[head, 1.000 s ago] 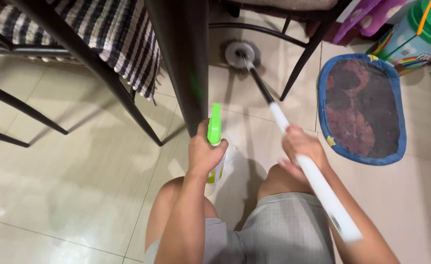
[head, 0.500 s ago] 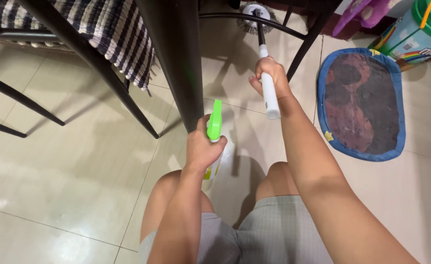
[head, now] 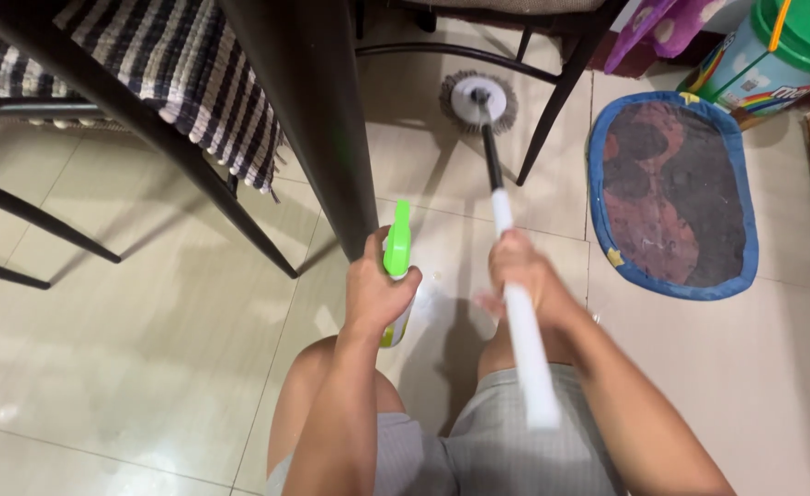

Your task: Mopping the floor using a spray bottle and a spin mop.

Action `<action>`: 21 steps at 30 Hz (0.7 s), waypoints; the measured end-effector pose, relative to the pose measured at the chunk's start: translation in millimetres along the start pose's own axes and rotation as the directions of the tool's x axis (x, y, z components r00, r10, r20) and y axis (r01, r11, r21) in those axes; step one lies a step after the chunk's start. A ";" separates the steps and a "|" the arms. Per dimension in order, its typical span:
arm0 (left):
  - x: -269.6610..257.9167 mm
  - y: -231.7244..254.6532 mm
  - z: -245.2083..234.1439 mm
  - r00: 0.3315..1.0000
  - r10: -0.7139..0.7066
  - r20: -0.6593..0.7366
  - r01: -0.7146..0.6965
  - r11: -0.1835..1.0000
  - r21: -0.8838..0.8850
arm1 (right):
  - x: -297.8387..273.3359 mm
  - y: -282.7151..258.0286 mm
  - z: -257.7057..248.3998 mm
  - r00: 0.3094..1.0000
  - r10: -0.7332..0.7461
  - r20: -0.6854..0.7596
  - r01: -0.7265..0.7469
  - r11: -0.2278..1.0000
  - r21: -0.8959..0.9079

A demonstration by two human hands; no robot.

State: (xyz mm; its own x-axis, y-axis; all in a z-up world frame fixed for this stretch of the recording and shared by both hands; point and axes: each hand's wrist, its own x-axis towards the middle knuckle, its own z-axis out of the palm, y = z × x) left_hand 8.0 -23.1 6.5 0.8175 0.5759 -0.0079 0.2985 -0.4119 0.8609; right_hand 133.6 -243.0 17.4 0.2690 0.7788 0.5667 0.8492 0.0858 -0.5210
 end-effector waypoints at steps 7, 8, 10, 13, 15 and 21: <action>-7.9 8.2 7.6 0.999 -0.016 0.033 0.015 0.999 0.029 | 42.8 129.3 0.2 0.975 0.068 -0.211 -0.070 0.998 0.001; -9.9 7.5 10.2 1.000 0.019 0.023 -0.019 1.000 -0.010 | 52.1 134.8 2.7 0.965 0.121 -0.231 -0.107 0.992 0.071; -14.8 11.2 11.6 0.999 0.049 0.008 -0.049 0.998 -0.050 | 65.0 138.1 4.6 0.955 0.174 -0.242 -0.142 0.979 0.144; -17.3 21.1 6.0 0.998 -0.017 0.065 0.018 1.000 -0.018 | 66.3 124.7 4.9 0.952 0.116 -0.284 -0.110 0.993 0.036; -17.2 23.2 2.0 0.998 -0.012 0.064 0.014 0.999 -0.029 | 51.0 105.6 8.6 0.953 0.209 -0.218 -0.197 0.978 0.074; -8.0 14.0 -10.7 0.999 -0.010 0.034 0.011 0.999 -0.036 | -15.4 -19.8 -19.7 0.985 0.143 -0.101 -0.138 0.989 0.053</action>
State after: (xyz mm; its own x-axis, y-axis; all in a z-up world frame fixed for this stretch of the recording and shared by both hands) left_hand 0.4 -25.9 24.0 0.8304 0.5561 -0.0338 0.2900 -0.3796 0.8785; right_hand 121.6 -269.0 31.6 0.4322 0.7160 0.5483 0.7788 0.0101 -0.6272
